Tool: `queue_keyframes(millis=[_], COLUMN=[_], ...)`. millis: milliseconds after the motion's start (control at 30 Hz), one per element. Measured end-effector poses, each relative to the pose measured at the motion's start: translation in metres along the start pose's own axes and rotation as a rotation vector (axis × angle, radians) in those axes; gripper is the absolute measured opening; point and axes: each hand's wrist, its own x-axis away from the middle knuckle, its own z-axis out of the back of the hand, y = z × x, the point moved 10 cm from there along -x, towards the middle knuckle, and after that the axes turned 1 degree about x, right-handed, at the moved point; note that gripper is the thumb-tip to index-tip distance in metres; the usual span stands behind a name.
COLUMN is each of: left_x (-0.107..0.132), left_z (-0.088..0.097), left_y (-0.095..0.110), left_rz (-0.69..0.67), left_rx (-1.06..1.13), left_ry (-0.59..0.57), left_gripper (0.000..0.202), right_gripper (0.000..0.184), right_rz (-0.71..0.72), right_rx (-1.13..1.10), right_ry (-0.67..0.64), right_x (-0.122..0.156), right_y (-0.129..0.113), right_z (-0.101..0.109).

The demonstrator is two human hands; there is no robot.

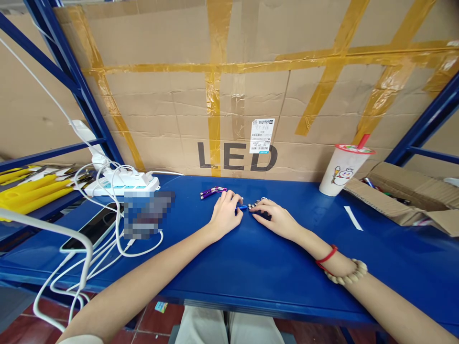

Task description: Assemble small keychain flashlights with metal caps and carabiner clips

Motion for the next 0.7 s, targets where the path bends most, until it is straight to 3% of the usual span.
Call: queue_keyframes(millis=[267, 700], left_x=[0.0, 0.0], left_z=[0.0, -0.004], left_y=[0.0, 0.0], left_rz=[0.001, 0.0], left_rx=[0.023, 0.033], left_ry=[-0.009, -0.036], left_gripper=[0.016, 0.012], right_gripper=[0.032, 0.039], right_rz=[-0.117, -0.084], right_rx=[0.03, 0.076], right_ry=[-0.091, -0.162], right_x=[0.001, 0.001], right_y=[0.005, 0.005], right_z=[-0.005, -0.012])
